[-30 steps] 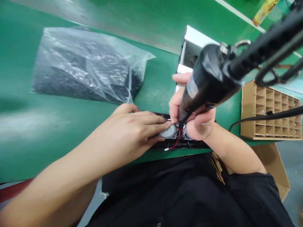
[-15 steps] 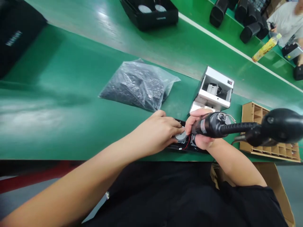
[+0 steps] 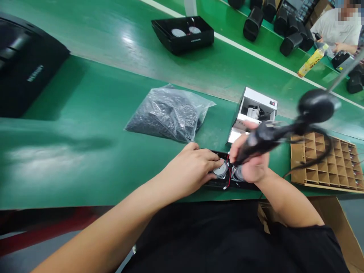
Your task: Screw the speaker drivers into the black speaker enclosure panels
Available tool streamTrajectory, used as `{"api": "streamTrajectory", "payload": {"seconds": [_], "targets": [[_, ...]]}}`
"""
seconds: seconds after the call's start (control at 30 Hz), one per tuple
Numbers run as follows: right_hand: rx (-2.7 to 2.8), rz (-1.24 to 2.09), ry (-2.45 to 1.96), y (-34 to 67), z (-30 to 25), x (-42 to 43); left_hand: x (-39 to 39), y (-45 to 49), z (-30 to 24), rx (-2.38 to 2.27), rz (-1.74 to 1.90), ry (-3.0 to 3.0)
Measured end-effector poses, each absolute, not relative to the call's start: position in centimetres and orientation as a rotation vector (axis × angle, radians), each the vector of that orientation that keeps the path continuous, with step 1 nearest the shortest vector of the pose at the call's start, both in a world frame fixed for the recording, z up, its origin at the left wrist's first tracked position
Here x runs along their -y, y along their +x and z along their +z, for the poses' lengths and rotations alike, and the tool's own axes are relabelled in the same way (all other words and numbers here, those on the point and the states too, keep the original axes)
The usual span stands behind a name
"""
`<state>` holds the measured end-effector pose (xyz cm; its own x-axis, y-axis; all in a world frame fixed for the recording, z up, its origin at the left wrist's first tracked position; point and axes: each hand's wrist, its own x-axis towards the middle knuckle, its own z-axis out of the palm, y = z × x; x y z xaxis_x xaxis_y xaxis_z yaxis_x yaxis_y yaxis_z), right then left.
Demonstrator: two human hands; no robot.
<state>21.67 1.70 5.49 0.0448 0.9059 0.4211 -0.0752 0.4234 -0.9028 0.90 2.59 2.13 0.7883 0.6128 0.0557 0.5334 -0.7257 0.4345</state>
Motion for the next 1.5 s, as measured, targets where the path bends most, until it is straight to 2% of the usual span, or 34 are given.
{"api": "streamTrajectory", "payload": {"seconds": [0.17,0.3,0.67,0.87,1.0,1.17,1.3,1.4,1.5], "targets": [[1.142,0.563,-0.737,23.5,10.4,-3.2,-2.7,0.5,2.4,-0.838,0.273,2.576],[1.21,0.48,-0.735,23.9,10.2,-5.4,-2.8,0.4,2.3,-0.832,0.282,2.584],[1.179,0.606,-0.85,23.0,9.4,-6.3,-2.7,0.3,2.2,-0.826,0.292,2.587],[1.051,0.823,-0.913,22.2,11.8,-1.6,-2.6,0.7,2.5,-0.837,0.247,2.594],[1.056,0.895,-0.9,21.4,11.4,2.4,-2.3,1.0,2.5,-0.849,0.224,2.606],[1.057,0.893,-0.876,20.6,9.0,3.6,-2.2,1.1,2.4,-0.844,0.245,2.618],[1.075,0.844,-0.931,20.3,9.4,3.8,-2.0,0.9,2.4,-0.843,0.241,2.592],[0.994,0.785,-1.01,20.6,10.9,4.2,-1.4,0.5,2.5,-0.852,0.349,2.552],[1.0,0.745,-1.025,21.7,11.9,4.5,-0.3,-0.1,2.8,-0.907,0.607,2.5]]}}
